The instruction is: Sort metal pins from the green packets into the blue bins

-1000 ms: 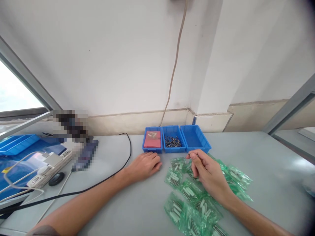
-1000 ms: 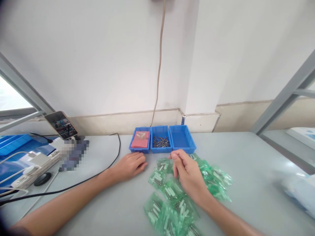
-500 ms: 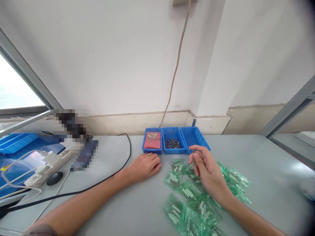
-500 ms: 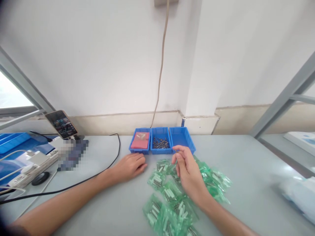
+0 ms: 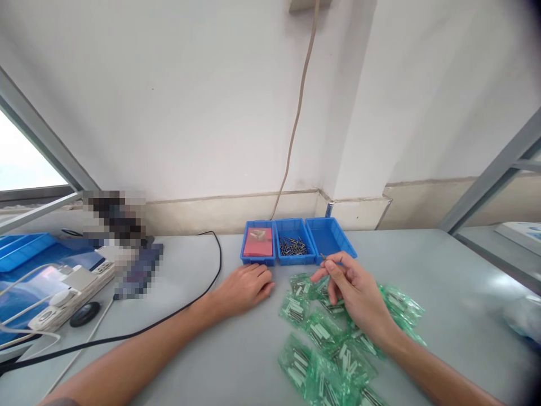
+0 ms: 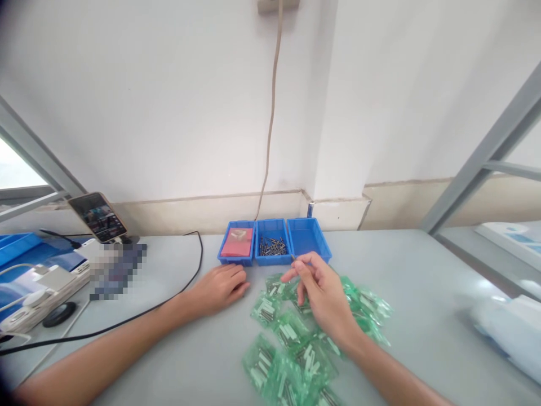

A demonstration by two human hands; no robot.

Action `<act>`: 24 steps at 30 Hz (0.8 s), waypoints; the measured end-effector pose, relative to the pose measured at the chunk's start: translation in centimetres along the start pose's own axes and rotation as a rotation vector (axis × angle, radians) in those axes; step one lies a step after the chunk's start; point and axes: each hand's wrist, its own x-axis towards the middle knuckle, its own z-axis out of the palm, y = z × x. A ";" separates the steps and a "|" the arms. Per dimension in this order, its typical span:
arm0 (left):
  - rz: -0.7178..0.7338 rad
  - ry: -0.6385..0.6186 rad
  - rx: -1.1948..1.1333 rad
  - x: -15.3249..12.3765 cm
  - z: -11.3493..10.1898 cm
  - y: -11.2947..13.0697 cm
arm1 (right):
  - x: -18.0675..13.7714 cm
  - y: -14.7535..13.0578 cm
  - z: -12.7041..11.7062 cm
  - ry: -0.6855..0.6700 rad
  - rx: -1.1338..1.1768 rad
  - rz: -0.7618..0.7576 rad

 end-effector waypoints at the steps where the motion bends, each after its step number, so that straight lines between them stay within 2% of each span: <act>1: -0.002 -0.001 -0.002 0.0 0.0 0.0 | 0.0 -0.1 0.1 -0.014 0.011 0.008; 9: -0.009 -0.008 -0.020 0.1 -0.1 0.0 | -0.1 -0.7 0.0 -0.005 0.041 0.007; 16: -0.011 -0.012 -0.019 0.1 -0.3 0.1 | 0.1 -0.2 -0.3 0.048 -0.068 0.020; 24: -0.025 0.005 -0.055 0.1 -0.4 0.2 | 0.1 -0.4 -0.4 0.065 -0.170 -0.047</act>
